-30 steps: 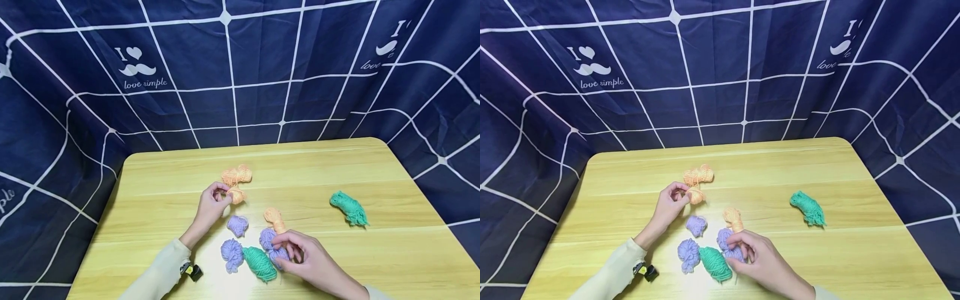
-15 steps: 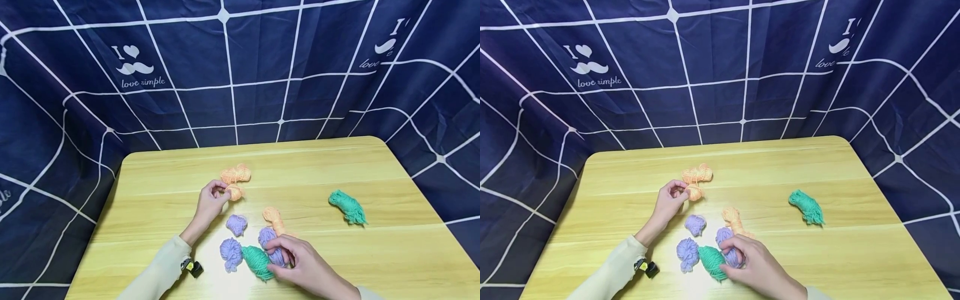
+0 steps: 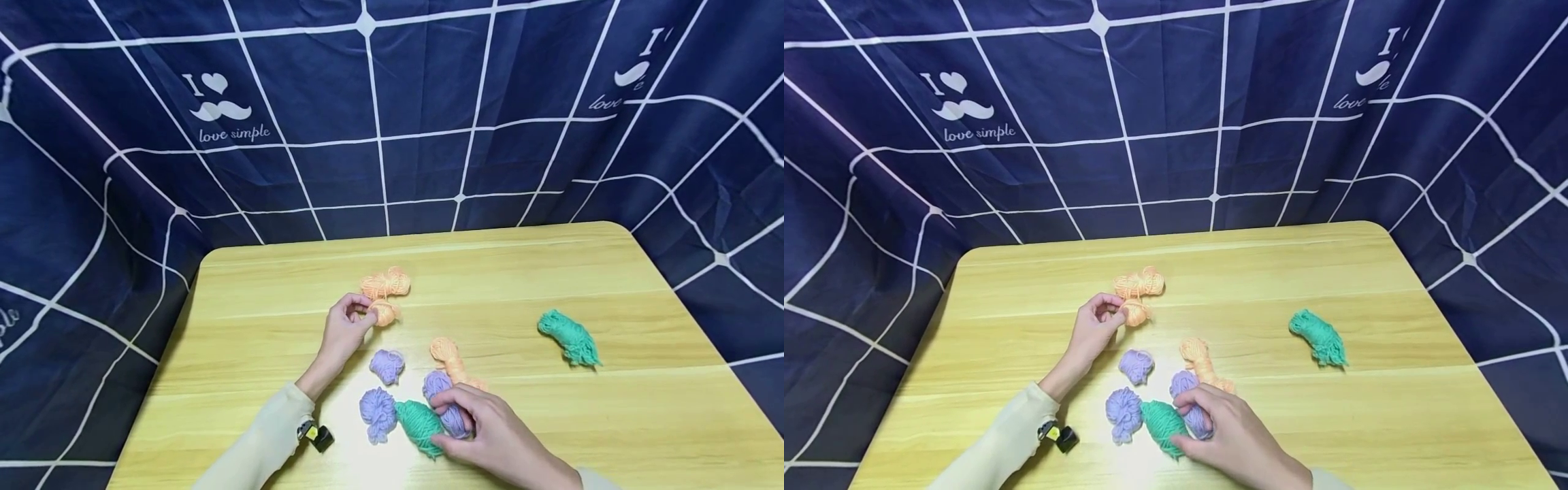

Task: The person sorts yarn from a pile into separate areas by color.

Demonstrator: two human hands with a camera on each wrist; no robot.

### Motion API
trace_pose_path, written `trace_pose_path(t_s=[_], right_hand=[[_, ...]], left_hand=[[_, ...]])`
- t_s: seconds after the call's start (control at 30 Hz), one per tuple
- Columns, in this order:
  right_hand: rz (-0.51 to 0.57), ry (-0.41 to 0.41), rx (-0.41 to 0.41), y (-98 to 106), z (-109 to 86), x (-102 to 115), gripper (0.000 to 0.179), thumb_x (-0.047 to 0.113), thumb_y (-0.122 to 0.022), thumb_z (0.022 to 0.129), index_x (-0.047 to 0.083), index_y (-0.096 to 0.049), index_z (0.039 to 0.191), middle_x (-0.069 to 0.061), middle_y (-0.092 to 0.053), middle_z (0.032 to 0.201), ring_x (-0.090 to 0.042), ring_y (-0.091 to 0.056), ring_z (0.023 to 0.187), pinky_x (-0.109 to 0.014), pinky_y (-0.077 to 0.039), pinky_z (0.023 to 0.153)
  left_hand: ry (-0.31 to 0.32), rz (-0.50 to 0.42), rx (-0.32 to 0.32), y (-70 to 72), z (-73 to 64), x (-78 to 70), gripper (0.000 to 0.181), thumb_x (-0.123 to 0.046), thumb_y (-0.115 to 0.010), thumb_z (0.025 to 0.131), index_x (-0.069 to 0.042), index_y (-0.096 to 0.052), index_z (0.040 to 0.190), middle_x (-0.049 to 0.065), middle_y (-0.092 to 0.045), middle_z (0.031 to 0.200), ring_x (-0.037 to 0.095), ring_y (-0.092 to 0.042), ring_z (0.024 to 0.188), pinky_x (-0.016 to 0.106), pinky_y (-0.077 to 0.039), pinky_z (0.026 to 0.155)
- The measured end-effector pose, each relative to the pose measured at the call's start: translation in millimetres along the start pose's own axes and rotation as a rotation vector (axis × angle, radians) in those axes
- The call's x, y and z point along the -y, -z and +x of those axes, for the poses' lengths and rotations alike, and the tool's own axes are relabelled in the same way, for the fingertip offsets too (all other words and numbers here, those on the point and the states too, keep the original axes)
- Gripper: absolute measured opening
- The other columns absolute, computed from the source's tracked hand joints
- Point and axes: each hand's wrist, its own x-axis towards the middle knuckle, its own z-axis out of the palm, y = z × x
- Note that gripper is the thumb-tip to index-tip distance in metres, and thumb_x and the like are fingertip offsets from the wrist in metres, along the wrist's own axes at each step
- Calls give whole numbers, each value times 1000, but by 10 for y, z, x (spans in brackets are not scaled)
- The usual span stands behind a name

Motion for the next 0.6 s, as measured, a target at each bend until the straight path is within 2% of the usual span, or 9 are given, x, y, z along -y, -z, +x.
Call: trace_pose_path(t_s=[0.07, 0.13, 0.37, 0.6], right_hand=[[-21, -7, -2, -6, 3, 1, 39, 34, -94, 89, 28, -73, 121, 19, -69, 106, 2, -49, 72, -18, -45, 63], [-48, -12, -6, -18, 4, -2, 40, 36, -95, 88, 29, -73, 120, 20, -69, 107, 2, -51, 75, -20, -46, 66], [-128, -9, -3, -70, -10, -3, 42, 42, -95, 86, 30, -73, 120, 23, -69, 113, -3, -67, 100, -32, -59, 85], [-175, -39, 20, -105, -8, 23, 42, 47, -94, 86, 29, -72, 117, 22, -67, 110, -4, -67, 100, -35, -60, 84]], left_hand=[[2, -5, -4, -1, -1, -3, 22, 1, -75, 89, 2, -69, 110, 12, -69, 101, 6, -41, 60, 18, -34, 51], [2, -4, -4, 0, -1, -1, 22, 1, -75, 89, 2, -69, 110, 12, -69, 101, 6, -41, 60, 18, -34, 51], [-8, 15, -13, 7, 9, 10, 22, -2, -75, 89, 2, -69, 110, 12, -69, 101, 6, -41, 60, 19, -34, 52], [-12, 7, -15, 10, 14, 8, 21, 0, -75, 90, 2, -69, 110, 12, -68, 101, 6, -41, 59, 18, -34, 50]])
